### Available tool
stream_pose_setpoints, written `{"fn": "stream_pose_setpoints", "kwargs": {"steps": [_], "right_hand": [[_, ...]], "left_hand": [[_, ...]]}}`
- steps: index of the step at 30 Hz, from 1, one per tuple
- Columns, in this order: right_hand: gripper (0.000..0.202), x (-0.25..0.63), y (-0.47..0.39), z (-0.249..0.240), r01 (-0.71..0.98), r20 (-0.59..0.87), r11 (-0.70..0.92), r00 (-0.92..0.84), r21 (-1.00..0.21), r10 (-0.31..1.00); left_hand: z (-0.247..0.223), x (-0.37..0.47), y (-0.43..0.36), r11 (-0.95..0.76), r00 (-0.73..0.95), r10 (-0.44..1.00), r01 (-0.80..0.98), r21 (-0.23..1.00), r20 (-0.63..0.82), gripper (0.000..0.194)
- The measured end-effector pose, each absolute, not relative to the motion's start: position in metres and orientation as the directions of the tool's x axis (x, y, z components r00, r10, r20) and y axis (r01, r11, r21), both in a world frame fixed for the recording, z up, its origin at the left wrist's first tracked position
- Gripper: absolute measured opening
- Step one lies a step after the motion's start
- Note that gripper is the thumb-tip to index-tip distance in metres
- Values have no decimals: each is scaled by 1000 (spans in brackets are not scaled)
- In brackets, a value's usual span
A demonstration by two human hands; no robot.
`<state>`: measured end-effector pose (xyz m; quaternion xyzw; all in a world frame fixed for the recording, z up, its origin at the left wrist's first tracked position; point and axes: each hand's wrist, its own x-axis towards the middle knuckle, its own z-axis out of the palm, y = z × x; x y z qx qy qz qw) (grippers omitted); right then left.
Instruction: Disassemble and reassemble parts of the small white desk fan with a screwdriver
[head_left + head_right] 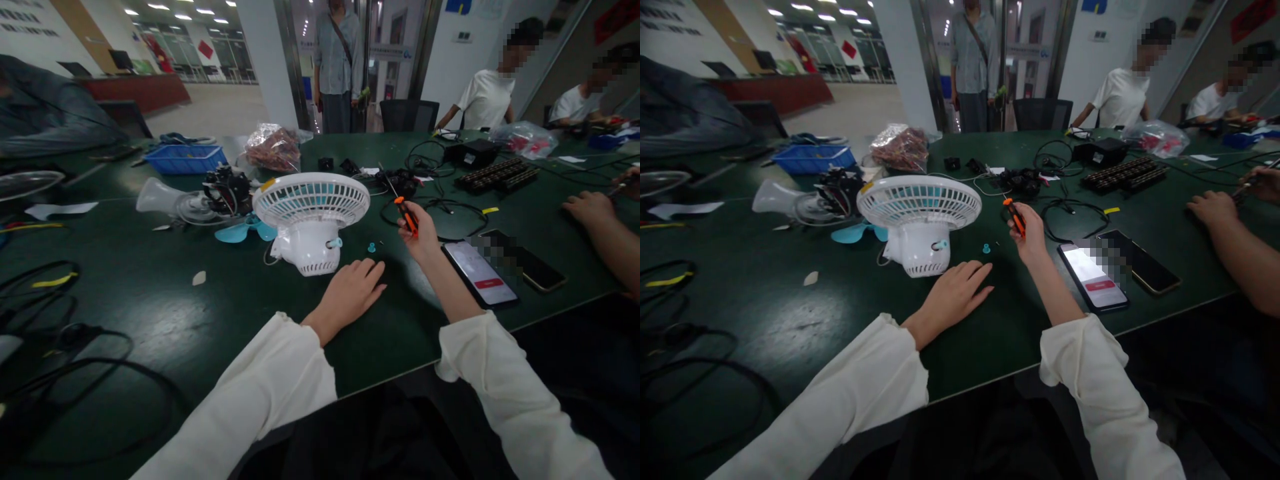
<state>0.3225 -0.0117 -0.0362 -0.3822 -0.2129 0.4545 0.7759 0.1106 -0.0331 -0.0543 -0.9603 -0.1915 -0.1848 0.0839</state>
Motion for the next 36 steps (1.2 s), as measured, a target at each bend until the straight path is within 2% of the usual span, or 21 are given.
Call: {"fn": "stream_pose_setpoints", "kwargs": {"steps": [4,8,11,20,26,30,36], "right_hand": [[6,321,-7,-45,-724,-137,195,372,-662,918],[6,319,-5,-50,-799,-210,129,304,-587,929],[7,317,-4,-51,-806,-244,103,295,-582,924],[7,319,-1,-57,-784,-250,117,330,-609,910],[7,319,1,-58,-788,-261,108,325,-606,909],[10,317,2,-58,-793,-271,97,316,-601,909],[8,315,2,-61,-787,-278,80,309,-612,910]], "left_hand": [[-60,123,-32,-845,801,498,534,-23,332,28],[-62,125,-28,-809,768,554,588,-13,320,20],[-59,128,-27,-799,765,573,601,-7,294,17],[-35,153,-31,-752,754,651,656,-58,92,29],[-35,184,-53,-614,621,784,776,-147,6,34],[-34,190,-57,-604,609,793,780,-165,-26,38],[-10,173,-51,-736,731,676,671,-88,-88,25]]}}
